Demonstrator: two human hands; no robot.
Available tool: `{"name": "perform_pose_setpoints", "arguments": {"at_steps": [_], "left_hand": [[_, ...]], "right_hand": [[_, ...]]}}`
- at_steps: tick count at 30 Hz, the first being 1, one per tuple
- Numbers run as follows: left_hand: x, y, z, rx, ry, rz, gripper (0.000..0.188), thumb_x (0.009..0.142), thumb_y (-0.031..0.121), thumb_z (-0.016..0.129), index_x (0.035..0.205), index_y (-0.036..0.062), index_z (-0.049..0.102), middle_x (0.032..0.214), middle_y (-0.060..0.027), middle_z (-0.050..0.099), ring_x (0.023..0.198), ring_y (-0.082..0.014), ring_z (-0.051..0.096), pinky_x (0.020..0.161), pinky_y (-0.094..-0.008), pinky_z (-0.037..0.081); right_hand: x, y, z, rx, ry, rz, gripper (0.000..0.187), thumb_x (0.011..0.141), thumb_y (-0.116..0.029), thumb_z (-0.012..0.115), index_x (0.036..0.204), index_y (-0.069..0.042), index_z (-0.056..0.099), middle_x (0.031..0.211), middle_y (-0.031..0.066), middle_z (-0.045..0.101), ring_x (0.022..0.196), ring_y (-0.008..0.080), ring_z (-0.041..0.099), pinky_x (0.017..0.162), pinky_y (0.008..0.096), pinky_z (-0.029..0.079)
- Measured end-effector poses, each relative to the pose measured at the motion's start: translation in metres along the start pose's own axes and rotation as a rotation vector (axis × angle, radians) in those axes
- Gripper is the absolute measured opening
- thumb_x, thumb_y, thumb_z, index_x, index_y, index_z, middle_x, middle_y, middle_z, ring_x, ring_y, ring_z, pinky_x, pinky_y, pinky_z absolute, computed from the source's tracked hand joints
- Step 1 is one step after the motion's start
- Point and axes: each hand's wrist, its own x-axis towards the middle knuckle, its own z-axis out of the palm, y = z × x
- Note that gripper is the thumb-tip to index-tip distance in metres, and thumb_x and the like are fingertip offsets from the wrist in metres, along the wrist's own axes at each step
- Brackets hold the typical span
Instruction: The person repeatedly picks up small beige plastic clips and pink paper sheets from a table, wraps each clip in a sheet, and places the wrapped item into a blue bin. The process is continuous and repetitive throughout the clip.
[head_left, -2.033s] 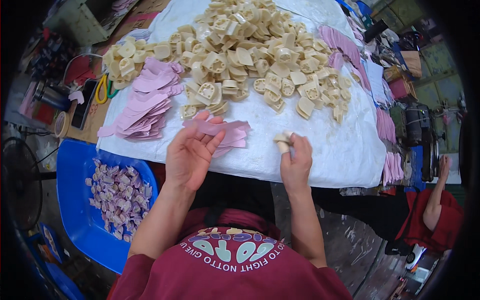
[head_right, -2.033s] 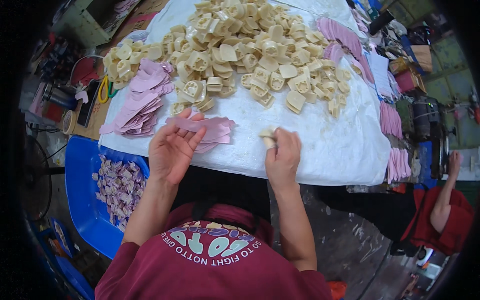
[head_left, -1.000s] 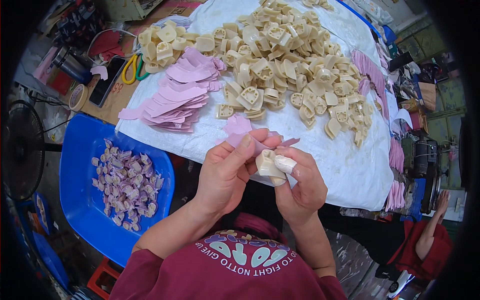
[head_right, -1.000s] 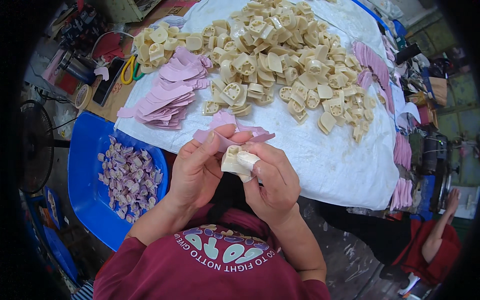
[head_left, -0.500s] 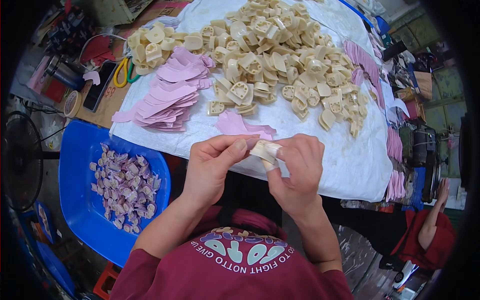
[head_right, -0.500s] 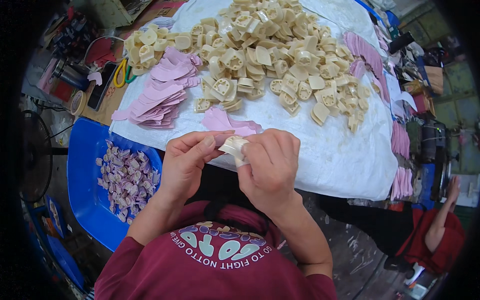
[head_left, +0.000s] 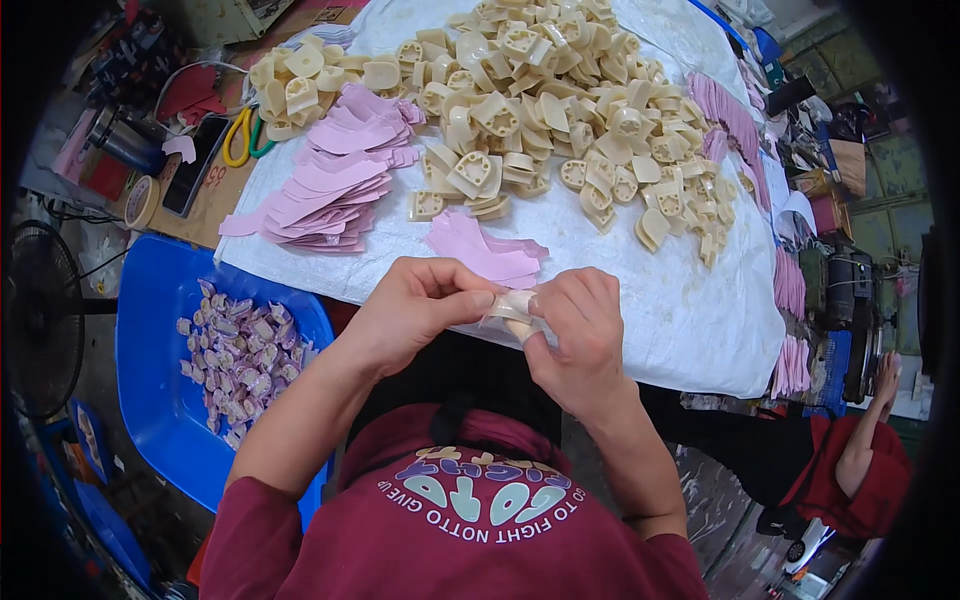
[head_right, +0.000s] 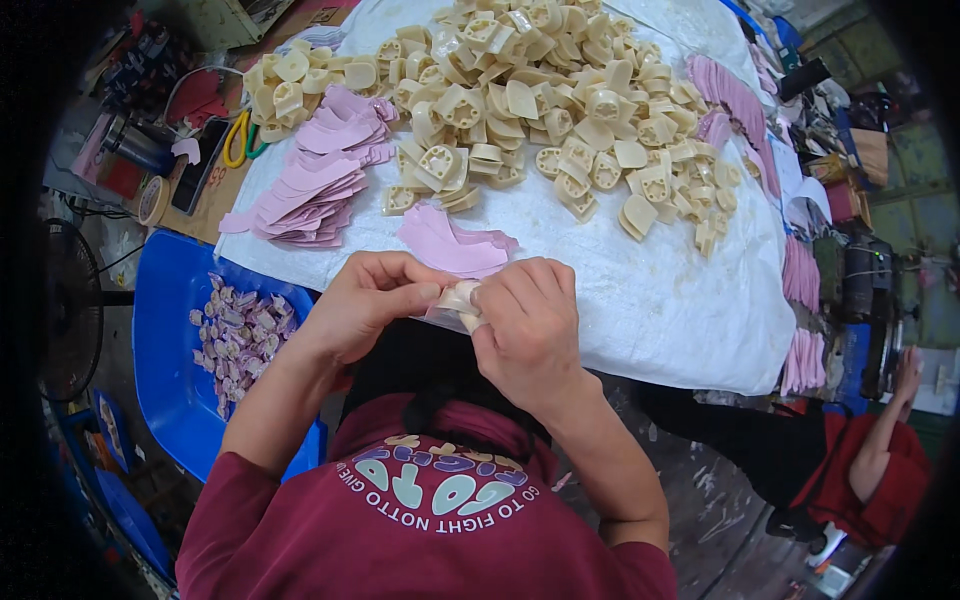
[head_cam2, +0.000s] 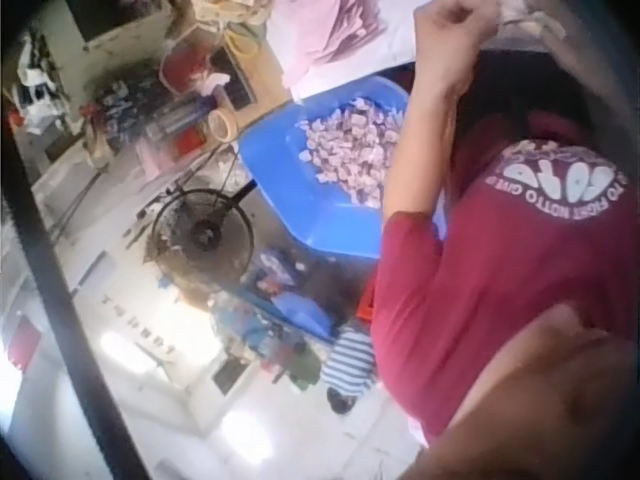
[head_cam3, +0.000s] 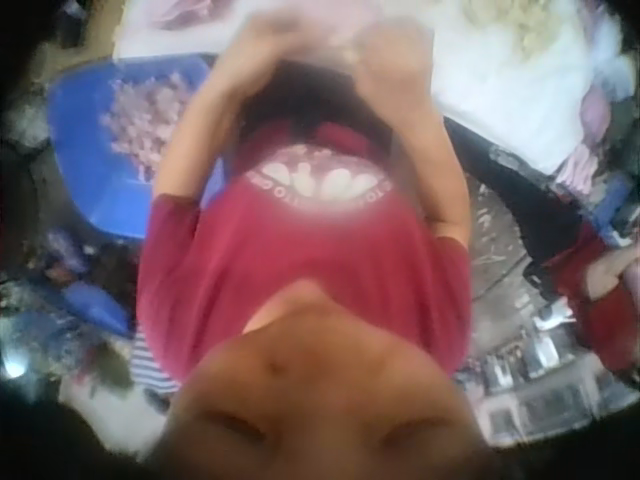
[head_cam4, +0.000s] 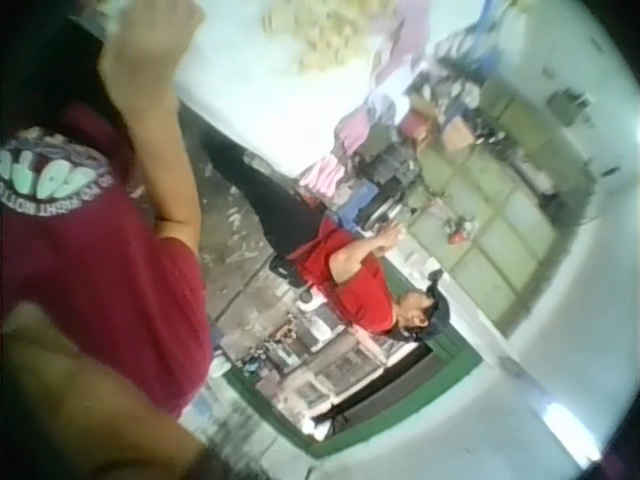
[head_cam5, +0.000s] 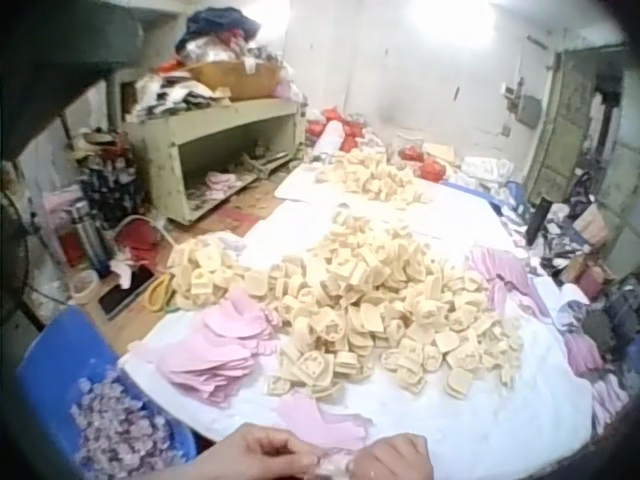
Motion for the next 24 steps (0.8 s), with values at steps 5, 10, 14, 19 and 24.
{"name": "perform_pose_setpoints", "arguments": {"at_steps": [5, 10, 14, 19, 24], "left_hand": [[0.012, 0.003, -0.005, 0.323, -0.129, 0.015, 0.006, 0.083, 0.003, 0.069, 0.081, 0.0008, 0.064, 0.08, -0.0023, 0.065, 0.071, -0.0076, 0.058, 0.068, -0.0226, 0.048], [0.026, 0.005, -0.01, 0.283, -0.172, -0.075, 0.008, 0.085, 0.007, 0.069, 0.089, 0.0002, 0.066, 0.085, -0.0021, 0.065, 0.073, -0.0079, 0.057, 0.068, -0.024, 0.046], [0.005, -0.009, 0.01, -0.053, -0.053, 0.071, 0.011, 0.089, 0.009, 0.064, 0.093, 0.0003, 0.068, 0.09, -0.0031, 0.065, 0.078, -0.0082, 0.056, 0.07, -0.024, 0.046], [0.006, -0.025, 0.002, 0.041, -0.085, 0.326, 0.009, 0.09, 0.007, 0.061, 0.091, -0.001, 0.066, 0.095, -0.0048, 0.063, 0.084, -0.0103, 0.057, 0.073, -0.0267, 0.047], [0.012, -0.027, 0.014, 0.558, 0.198, 0.694, 0.005, 0.087, 0.003, 0.061, 0.088, -0.0014, 0.063, 0.092, -0.0073, 0.061, 0.084, -0.0147, 0.058, 0.075, -0.0285, 0.047]], "right_hand": [[-0.001, -0.002, 0.006, 0.053, 0.009, -0.006, 0.024, 0.056, 0.003, 0.061, 0.078, -0.005, 0.056, 0.075, 0.0087, 0.052, 0.076, 0.0294, 0.051, 0.072, 0.0404, 0.037], [-0.016, 0.004, 0.015, 0.318, -0.022, 0.355, 0.019, 0.065, 0.003, 0.069, 0.081, -0.003, 0.06, 0.078, 0.006, 0.057, 0.077, 0.0213, 0.056, 0.07, 0.0342, 0.042], [-0.021, 0.007, 0.014, 0.752, -0.002, 0.702, 0.016, 0.073, -0.004, 0.076, 0.085, -0.001, 0.065, 0.082, 0.0012, 0.063, 0.077, 0.0092, 0.056, 0.069, 0.026, 0.046], [-0.014, -0.007, 0.011, 0.938, -0.031, 0.793, 0.015, 0.074, -0.004, 0.075, 0.085, -0.002, 0.065, 0.079, 0.0012, 0.063, 0.075, 0.0068, 0.055, 0.067, 0.0252, 0.047], [-0.015, -0.006, 0.029, 0.651, 0.046, 0.751, 0.018, 0.071, -0.004, 0.074, 0.086, -0.001, 0.065, 0.077, 0.0049, 0.061, 0.072, 0.0113, 0.055, 0.067, 0.0273, 0.046]]}}
